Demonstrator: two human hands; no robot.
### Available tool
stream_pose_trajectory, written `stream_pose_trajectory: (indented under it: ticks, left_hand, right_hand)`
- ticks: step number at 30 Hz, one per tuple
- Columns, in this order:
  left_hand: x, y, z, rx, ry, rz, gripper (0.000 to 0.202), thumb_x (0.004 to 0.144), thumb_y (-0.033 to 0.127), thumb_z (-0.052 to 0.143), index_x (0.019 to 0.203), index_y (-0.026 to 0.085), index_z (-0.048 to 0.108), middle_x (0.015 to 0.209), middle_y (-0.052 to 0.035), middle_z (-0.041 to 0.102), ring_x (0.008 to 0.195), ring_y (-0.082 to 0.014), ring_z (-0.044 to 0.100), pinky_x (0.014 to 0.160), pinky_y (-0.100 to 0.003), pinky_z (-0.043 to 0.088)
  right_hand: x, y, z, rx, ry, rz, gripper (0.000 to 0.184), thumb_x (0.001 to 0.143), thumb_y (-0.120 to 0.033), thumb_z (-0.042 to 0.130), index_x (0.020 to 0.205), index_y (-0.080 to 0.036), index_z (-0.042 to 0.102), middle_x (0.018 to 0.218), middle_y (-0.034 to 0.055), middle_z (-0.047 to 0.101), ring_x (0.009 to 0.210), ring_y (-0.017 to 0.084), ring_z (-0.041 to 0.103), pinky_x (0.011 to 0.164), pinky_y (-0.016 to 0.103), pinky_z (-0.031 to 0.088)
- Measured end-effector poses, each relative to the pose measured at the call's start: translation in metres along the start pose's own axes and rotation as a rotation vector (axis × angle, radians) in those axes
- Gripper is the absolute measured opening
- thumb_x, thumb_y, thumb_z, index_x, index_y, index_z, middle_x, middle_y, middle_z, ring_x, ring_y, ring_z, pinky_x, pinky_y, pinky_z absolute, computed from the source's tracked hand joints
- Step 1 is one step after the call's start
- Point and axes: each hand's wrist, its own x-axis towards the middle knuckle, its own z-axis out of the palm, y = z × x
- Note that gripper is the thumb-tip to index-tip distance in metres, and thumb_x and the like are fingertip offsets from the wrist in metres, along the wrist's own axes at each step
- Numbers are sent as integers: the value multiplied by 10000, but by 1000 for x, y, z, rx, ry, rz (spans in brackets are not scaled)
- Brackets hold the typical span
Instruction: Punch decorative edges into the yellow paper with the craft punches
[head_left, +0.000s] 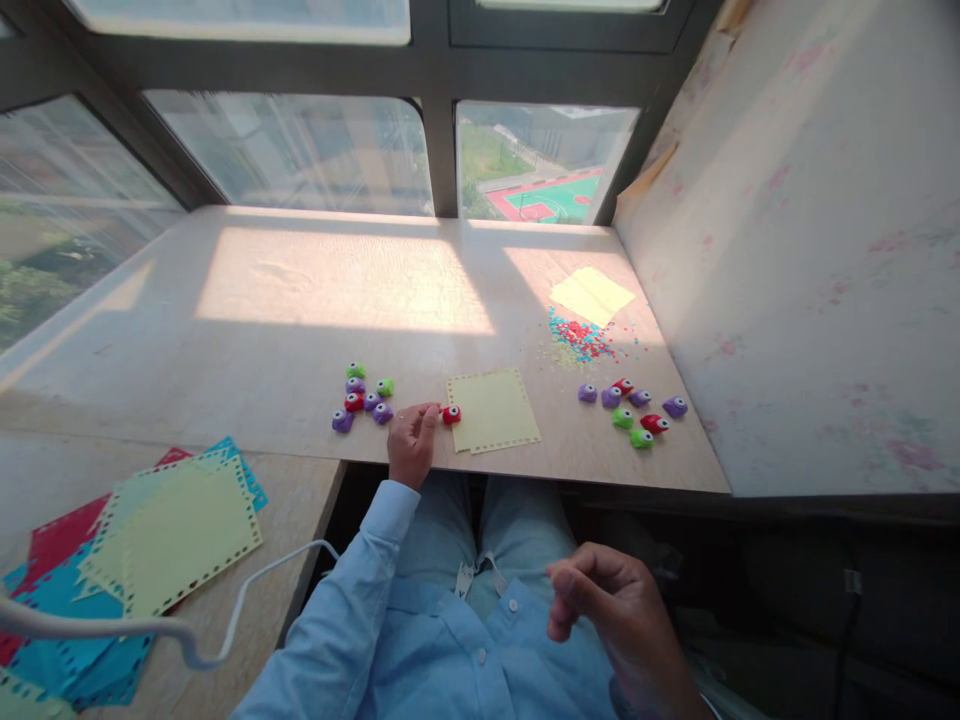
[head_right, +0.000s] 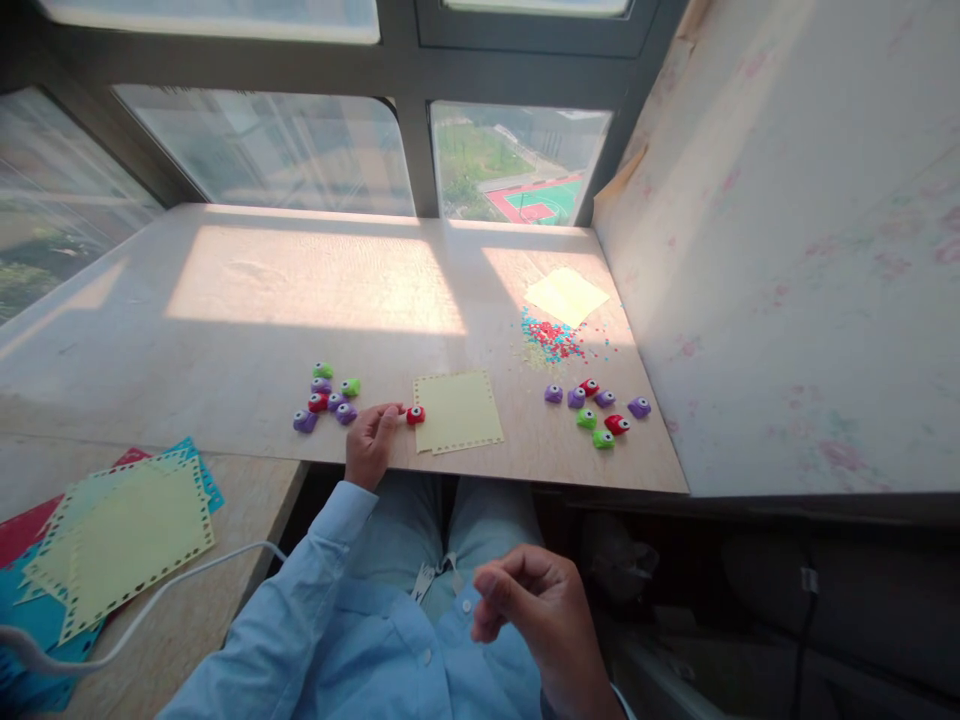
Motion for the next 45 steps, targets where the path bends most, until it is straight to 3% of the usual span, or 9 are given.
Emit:
stream_pose_trajectory:
  ticks: [4,8,10,12,17,25,34,41,45]
  left_hand:
    - [2,3,0,-85,-12,-86,348,890,471,526,934,173,702,974,-94,726,961,-228,640,902,-388,482]
    - [9,12,-5,-211,6,-256,422,828,516,586,1014,146,668,1014,-105,706,935,-214,641,829,-341,501]
    - [15,18,-9,-212,49,-302,456,796,542,607,1010,141,648,969,-91,692,868,-196,633,754,-306,498]
    - [21,23,-12,-164,29,-315,462,768,581,622,922,146,631,854,-58,666,767,-174,605,683,-282,474]
    - [38,30,-10,107,-259,-333,547,782,711,516,608,193,496,587,6,520,580,-143,489,567,-278,347]
    - [49,25,0,364,-446,-392,521,770,701,550,609,214,456,585,0,539,570,-158,509,537,-277,304]
    - [48,22,2,316,-450,-427,454,775,608,611,620,206,467,572,15,527,529,-129,482,502,-258,318]
    - [49,28,1,234,-452,-531,429,761,583,658,662,202,488,548,27,517,452,-117,484,440,-242,348]
    - [48,30,2,232,-435,-520,432,746,576,686,660,201,490,530,31,515,437,-115,479,425,-237,344]
  right_hand:
    - [2,18,-23,-173,-21,-29,325,688,-448,830,634,-175,662,517,50,671,488,168,649,508,262,548]
    - [13,20,-44,-164,67,-134,552,630,-393,880,1101,-230,643,1063,128,737,865,259,727,711,368,615]
    - [22,13,-55,-173,91,-200,640,658,-392,863,1214,-257,578,1172,141,694,945,267,713,776,396,610]
    - [36,3,-65,-218,101,-257,589,679,-406,844,1183,-246,584,1096,131,713,860,244,720,755,389,612]
    - [92,-24,-79,-345,106,-318,549,679,-483,813,1108,-206,613,984,116,728,846,236,707,759,378,599]
    - [166,-29,-68,-414,35,-293,556,645,-506,777,1054,-169,611,866,89,712,702,207,687,569,309,556]
    - [180,-17,-67,-446,160,-406,416,729,-458,679,1015,-160,635,753,55,677,583,180,618,436,266,471]
    - [173,-2,-67,-718,245,-672,298,828,-420,580,947,-177,703,812,78,725,664,197,644,668,345,544]
    - [171,-2,-67,-737,242,-701,286,847,-404,563,952,-181,708,821,76,729,677,199,645,676,339,539]
